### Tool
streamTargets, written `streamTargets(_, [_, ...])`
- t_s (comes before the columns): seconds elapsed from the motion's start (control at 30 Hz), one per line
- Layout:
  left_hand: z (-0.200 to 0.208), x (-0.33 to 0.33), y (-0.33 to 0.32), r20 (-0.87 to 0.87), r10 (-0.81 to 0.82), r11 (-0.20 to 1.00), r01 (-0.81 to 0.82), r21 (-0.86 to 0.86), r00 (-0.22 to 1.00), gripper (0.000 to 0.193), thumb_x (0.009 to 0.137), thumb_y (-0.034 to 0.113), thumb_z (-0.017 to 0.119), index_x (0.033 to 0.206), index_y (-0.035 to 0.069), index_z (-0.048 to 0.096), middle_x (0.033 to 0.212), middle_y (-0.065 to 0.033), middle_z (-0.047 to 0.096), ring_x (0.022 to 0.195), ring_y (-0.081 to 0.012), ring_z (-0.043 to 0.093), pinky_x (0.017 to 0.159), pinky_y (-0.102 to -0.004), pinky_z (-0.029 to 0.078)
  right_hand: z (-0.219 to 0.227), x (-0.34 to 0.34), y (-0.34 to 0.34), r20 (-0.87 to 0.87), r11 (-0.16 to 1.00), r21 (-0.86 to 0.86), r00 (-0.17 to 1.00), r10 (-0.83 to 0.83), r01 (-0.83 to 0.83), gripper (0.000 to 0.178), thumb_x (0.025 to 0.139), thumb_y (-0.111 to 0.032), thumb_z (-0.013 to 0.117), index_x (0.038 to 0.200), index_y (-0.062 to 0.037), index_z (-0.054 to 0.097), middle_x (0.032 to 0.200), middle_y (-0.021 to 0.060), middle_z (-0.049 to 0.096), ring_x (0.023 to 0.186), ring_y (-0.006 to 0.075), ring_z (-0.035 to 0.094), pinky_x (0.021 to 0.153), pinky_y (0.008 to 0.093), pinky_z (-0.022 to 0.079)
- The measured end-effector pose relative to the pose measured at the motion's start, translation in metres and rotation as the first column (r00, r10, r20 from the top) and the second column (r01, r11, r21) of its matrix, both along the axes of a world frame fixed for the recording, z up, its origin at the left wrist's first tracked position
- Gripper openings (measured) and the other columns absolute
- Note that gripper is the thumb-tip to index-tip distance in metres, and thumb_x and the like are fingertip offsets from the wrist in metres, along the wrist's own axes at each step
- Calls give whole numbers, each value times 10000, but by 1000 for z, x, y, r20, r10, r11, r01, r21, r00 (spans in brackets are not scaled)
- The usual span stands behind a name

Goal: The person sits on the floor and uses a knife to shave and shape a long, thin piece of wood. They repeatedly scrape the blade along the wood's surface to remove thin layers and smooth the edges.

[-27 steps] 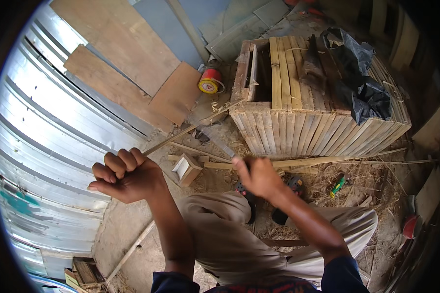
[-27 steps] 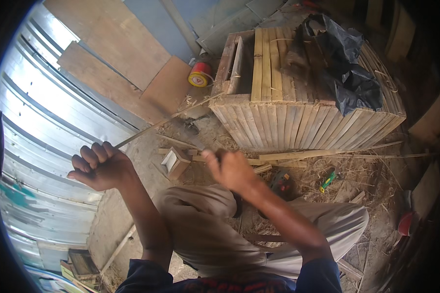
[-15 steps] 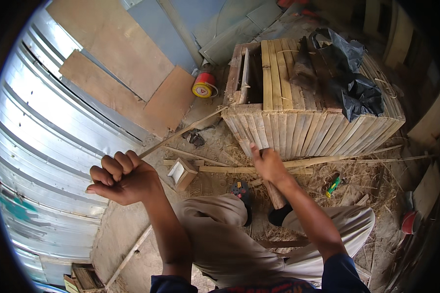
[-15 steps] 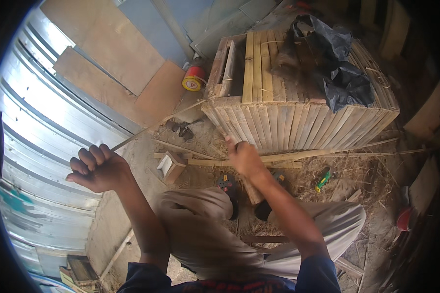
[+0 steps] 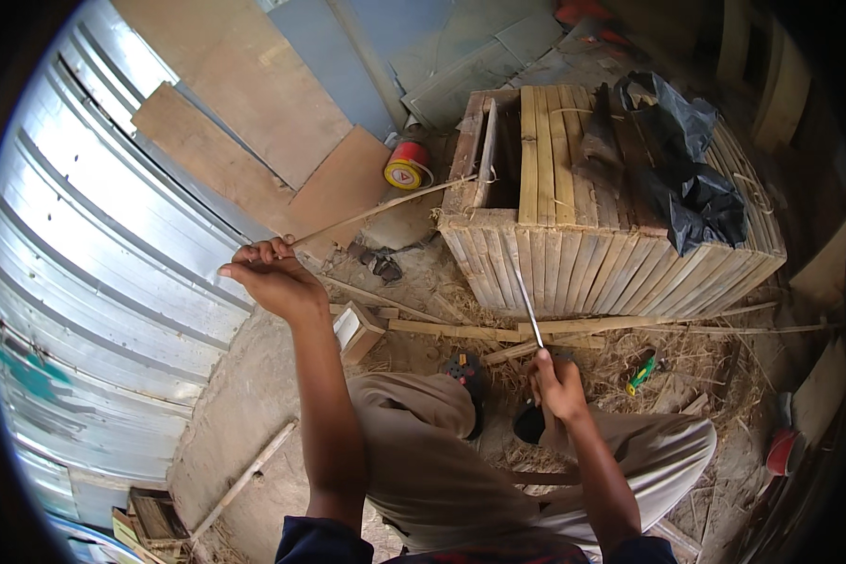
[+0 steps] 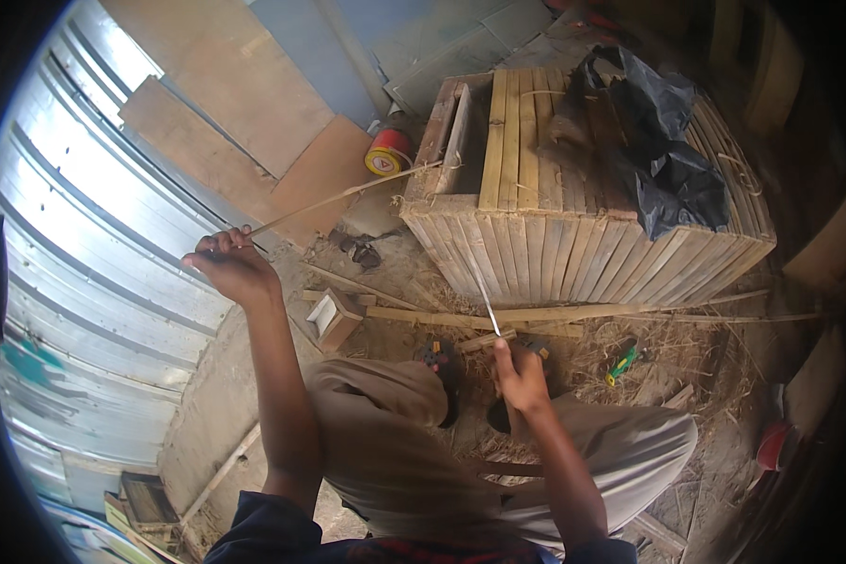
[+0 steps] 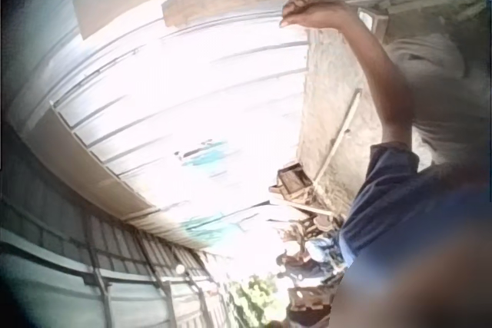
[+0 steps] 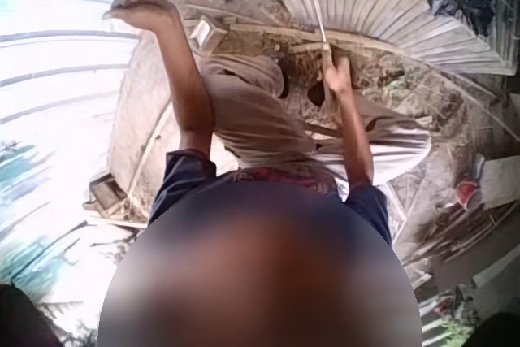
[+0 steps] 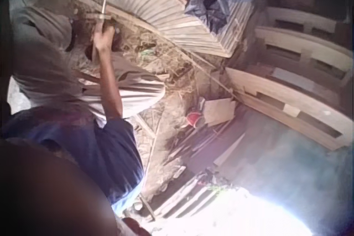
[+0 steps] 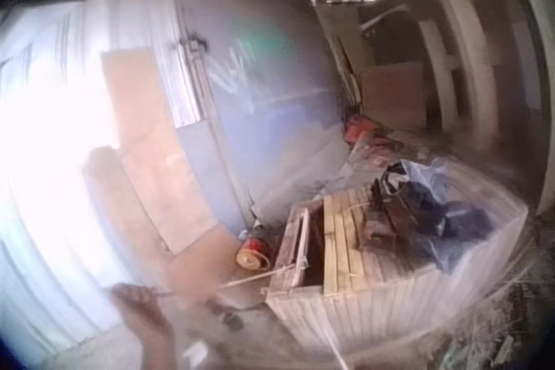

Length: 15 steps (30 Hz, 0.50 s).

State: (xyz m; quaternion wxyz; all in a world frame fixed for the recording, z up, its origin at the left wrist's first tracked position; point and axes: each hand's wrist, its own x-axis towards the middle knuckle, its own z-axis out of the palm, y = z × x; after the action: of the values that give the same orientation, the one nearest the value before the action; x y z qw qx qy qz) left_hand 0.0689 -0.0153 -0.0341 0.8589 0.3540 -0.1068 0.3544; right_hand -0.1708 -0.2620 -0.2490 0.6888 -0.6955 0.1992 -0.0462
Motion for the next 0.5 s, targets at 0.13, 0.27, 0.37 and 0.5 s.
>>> streamTargets(0.13, [9,-9,-7,-10,-35,999,35,-9,999,510,995,593,414,788,128,433,653,11,377,597,-135,367,618,-296,378,-47,-61,-29,-7,985,46,986,-166,166,506,1035,-406,483,832,33,633,543,20,513,459,86,495,434,268,391])
streamTargets(0.27, [43,-38,11,161,178,984,-176,-26,971,506,990,596,419,775,139,455,600,55,333,524,-85,299,490,-245,289,-76,-80,-44,-90,966,-88,964,-251,243,459,1037,-377,491,881,31,631,557,9,526,460,78,498,424,254,379])
streamTargets(0.37, [58,-54,23,194,154,988,-147,-47,969,510,1010,587,372,785,134,440,608,39,324,523,-96,293,472,-236,275,-81,-67,-49,56,982,28,980,-190,188,441,1034,-350,508,861,33,643,567,10,533,475,75,505,433,259,392])
streamTargets(0.5, [59,-63,24,183,-83,996,85,-7,980,464,1052,507,285,820,121,396,617,19,316,516,-107,284,447,-234,274,-73,-58,-58,153,967,-177,976,-155,181,390,1012,-325,558,917,33,681,602,16,565,480,68,498,452,261,398])
